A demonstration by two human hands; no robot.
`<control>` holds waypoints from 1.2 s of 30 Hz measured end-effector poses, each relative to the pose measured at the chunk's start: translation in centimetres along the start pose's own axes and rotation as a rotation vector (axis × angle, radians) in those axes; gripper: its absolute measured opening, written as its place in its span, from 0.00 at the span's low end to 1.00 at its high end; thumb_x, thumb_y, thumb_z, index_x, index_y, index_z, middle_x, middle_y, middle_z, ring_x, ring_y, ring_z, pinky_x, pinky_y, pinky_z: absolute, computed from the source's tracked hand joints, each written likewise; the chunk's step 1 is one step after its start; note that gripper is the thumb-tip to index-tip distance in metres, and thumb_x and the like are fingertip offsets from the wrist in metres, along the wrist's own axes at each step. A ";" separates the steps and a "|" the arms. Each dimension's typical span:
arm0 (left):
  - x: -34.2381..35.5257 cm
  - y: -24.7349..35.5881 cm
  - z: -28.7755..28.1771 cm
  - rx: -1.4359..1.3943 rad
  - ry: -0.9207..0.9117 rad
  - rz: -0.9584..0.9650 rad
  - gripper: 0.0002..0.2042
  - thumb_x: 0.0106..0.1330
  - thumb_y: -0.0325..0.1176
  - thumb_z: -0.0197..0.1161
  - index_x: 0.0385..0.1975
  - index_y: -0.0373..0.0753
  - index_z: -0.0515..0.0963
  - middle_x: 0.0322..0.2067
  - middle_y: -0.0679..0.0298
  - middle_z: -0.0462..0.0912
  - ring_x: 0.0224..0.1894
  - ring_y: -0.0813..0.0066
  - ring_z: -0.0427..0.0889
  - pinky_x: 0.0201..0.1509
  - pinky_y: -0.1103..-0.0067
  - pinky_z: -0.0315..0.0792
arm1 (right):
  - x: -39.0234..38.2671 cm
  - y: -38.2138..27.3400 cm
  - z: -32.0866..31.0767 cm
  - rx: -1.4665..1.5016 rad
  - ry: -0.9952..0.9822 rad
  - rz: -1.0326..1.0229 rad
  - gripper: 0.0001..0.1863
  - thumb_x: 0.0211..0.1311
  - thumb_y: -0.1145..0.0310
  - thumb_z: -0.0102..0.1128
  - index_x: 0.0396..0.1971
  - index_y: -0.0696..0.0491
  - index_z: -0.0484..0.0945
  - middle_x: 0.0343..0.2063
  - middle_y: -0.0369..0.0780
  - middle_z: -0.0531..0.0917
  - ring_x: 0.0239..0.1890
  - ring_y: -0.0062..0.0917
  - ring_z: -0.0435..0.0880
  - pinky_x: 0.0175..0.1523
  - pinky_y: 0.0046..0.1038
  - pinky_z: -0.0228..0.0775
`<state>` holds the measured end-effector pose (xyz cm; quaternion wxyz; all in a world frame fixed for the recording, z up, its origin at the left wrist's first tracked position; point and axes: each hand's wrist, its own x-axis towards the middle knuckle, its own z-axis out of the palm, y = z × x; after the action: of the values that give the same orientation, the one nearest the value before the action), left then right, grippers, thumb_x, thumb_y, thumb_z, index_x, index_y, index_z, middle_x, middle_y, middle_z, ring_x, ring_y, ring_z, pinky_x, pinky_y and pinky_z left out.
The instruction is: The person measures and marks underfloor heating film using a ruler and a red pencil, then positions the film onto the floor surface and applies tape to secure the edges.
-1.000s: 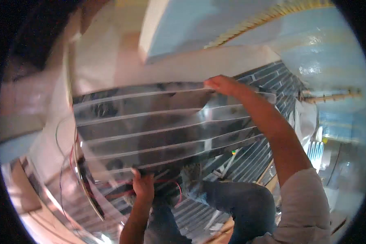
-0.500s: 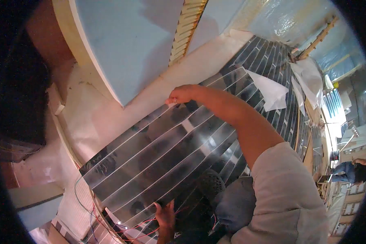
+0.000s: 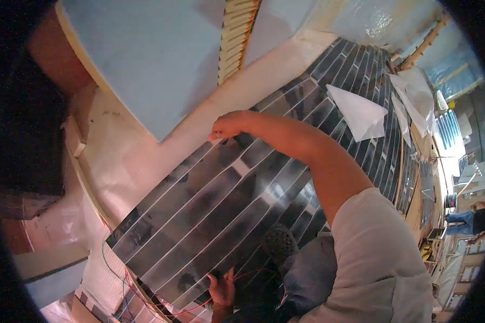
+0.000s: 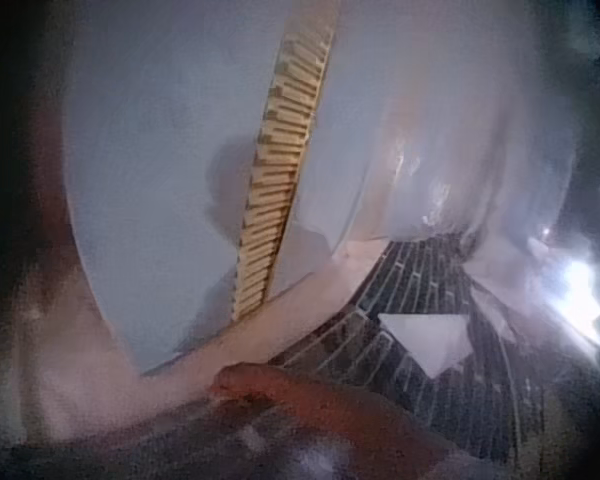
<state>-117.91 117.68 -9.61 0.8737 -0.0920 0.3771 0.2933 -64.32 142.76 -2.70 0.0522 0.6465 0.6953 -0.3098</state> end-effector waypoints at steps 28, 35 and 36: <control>-2.5 2.1 4.7 0.239 0.370 -0.168 0.23 0.61 0.22 0.68 0.57 0.35 0.71 0.57 0.56 0.75 0.60 0.61 0.74 0.68 0.67 0.69 | -16.1 0.7 12.8 0.826 0.906 0.099 0.19 0.66 0.66 0.59 0.56 0.51 0.74 0.55 0.40 0.78 0.52 0.32 0.79 0.50 0.38 0.79; -4.9 1.1 4.1 0.377 -0.046 0.051 0.20 0.70 0.42 0.64 0.55 0.36 0.76 0.49 0.60 0.81 0.49 0.72 0.79 0.52 0.80 0.73 | -28.4 -2.1 22.6 0.537 0.889 1.201 0.19 0.69 0.60 0.59 0.50 0.59 0.76 0.50 0.49 0.80 0.48 0.40 0.79 0.51 0.39 0.73; -4.7 1.1 4.2 0.375 -0.067 0.001 0.21 0.69 0.41 0.64 0.57 0.36 0.75 0.51 0.59 0.81 0.52 0.71 0.79 0.56 0.79 0.74 | -29.2 -0.9 25.2 0.357 0.739 1.070 0.20 0.70 0.58 0.59 0.51 0.58 0.76 0.51 0.47 0.81 0.49 0.39 0.79 0.50 0.41 0.74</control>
<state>-118.57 118.10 -3.30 0.8873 0.0825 0.3960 0.2214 -68.82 104.94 -8.80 -0.1505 0.9640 0.1897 -0.1100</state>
